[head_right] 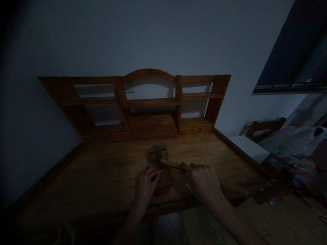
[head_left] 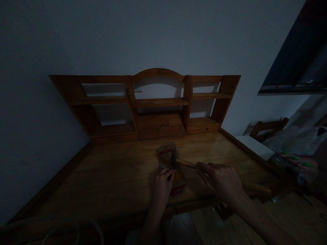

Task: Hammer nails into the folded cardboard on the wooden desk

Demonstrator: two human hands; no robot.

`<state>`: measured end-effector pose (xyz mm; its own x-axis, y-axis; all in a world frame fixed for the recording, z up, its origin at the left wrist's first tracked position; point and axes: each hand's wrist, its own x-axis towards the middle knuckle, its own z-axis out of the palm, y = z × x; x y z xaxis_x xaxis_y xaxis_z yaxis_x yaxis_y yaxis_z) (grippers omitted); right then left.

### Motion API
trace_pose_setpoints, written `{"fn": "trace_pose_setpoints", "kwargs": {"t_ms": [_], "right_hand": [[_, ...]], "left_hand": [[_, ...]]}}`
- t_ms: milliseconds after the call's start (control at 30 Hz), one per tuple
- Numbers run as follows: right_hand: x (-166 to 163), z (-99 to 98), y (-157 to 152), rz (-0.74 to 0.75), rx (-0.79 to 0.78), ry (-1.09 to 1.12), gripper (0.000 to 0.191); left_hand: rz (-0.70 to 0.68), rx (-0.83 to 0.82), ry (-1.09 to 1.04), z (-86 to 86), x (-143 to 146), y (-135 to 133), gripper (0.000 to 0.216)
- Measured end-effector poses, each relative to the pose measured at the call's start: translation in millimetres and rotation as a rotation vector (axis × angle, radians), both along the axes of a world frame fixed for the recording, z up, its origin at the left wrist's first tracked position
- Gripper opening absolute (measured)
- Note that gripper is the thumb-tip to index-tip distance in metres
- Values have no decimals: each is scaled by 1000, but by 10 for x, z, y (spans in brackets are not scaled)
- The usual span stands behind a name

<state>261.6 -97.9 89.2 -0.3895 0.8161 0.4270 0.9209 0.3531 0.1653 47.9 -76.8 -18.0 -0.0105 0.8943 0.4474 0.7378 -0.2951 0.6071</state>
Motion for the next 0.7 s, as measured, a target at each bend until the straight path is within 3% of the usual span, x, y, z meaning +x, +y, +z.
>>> {"fn": "trace_pose_setpoints", "kwargs": {"t_ms": [500,700], "right_hand": [[-2,-6,-9,-9,-45,33,26],[20,14,-32,-16,4,55,28]], "left_hand": [[16,10,-7,-13,11,8,24],[21,3,-1,-18,10,7,25]]}}
